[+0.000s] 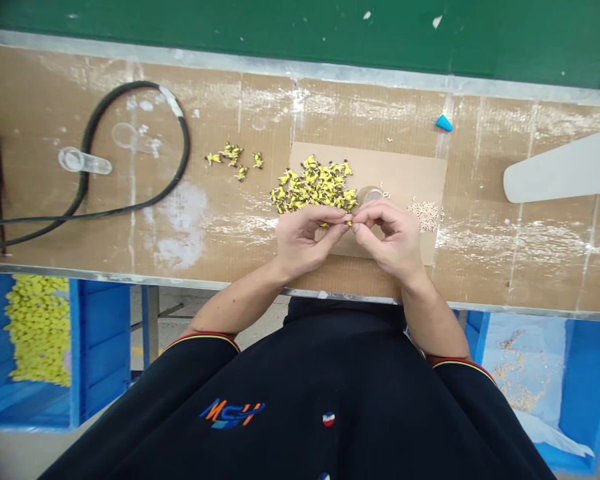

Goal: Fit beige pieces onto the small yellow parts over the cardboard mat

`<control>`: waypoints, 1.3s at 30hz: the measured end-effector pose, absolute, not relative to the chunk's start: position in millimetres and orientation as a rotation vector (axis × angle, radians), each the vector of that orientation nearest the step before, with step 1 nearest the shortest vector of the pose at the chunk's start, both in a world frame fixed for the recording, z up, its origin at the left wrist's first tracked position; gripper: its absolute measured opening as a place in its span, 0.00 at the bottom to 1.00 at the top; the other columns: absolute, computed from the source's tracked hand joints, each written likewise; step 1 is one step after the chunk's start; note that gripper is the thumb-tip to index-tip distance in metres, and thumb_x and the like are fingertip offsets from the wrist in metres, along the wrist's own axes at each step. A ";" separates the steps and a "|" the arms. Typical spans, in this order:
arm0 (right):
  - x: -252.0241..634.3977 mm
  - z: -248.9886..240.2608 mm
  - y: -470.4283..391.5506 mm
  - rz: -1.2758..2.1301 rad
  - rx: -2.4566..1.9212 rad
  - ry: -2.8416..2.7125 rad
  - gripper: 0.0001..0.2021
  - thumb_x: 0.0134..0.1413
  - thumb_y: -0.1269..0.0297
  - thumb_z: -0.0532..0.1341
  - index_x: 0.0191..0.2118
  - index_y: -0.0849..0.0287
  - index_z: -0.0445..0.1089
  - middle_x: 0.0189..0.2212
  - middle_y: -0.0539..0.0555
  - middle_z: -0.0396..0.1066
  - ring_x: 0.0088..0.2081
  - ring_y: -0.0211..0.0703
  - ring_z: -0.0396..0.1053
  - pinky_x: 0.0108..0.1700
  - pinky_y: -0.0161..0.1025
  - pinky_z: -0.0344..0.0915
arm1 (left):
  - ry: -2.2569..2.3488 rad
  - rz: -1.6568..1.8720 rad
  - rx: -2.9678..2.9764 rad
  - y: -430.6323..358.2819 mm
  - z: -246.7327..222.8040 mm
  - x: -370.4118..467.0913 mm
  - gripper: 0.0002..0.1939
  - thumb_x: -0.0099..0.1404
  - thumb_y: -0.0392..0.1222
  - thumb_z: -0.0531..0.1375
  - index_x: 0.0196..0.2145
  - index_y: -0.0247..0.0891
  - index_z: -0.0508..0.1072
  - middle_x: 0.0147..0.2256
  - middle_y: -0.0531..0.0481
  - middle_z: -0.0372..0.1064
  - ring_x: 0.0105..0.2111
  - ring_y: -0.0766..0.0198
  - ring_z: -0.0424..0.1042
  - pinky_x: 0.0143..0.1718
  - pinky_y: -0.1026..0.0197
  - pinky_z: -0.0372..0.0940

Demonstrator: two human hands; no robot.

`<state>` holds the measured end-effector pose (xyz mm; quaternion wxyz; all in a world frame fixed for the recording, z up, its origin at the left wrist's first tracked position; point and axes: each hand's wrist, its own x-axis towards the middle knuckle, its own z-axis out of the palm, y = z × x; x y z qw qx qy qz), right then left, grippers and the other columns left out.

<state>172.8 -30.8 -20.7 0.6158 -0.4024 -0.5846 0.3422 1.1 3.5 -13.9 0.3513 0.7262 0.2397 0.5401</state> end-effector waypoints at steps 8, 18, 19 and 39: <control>174.1 -23.0 -30.9 0.875 -0.922 -1.351 0.06 0.59 0.78 0.67 0.36 0.60 0.75 0.34 0.52 0.76 0.35 0.35 0.74 0.38 0.34 0.69 | 0.572 1.503 2.227 10.1 -13.1 -1.6 0.18 0.66 0.25 0.66 0.52 0.32 0.74 0.44 0.43 0.81 0.41 0.68 0.82 0.51 0.72 0.74; 174.3 -28.6 -31.4 0.939 -0.769 -1.199 0.20 0.61 0.73 0.67 0.57 0.53 0.74 0.36 0.51 0.69 0.36 0.35 0.71 0.36 0.33 0.70 | 0.585 1.470 2.120 18.5 -6.7 -7.1 0.15 0.65 0.23 0.68 0.48 0.31 0.77 0.41 0.44 0.80 0.42 0.70 0.81 0.50 0.73 0.73; 176.6 -29.4 -31.8 0.931 -0.759 -1.169 0.21 0.62 0.71 0.68 0.59 0.51 0.74 0.37 0.52 0.70 0.36 0.37 0.72 0.34 0.33 0.69 | 0.630 1.498 2.122 24.6 -4.3 -13.9 0.14 0.65 0.23 0.67 0.47 0.33 0.78 0.41 0.46 0.80 0.42 0.70 0.81 0.50 0.71 0.73; 204.9 -20.3 -32.3 0.668 -0.889 -1.027 0.03 0.59 0.69 0.70 0.40 0.56 0.80 0.30 0.54 0.69 0.29 0.39 0.68 0.27 0.39 0.63 | 1.667 0.792 2.578 66.5 7.4 -195.2 0.09 0.70 0.36 0.59 0.44 0.35 0.79 0.51 0.39 0.77 0.53 0.52 0.76 0.57 0.48 0.71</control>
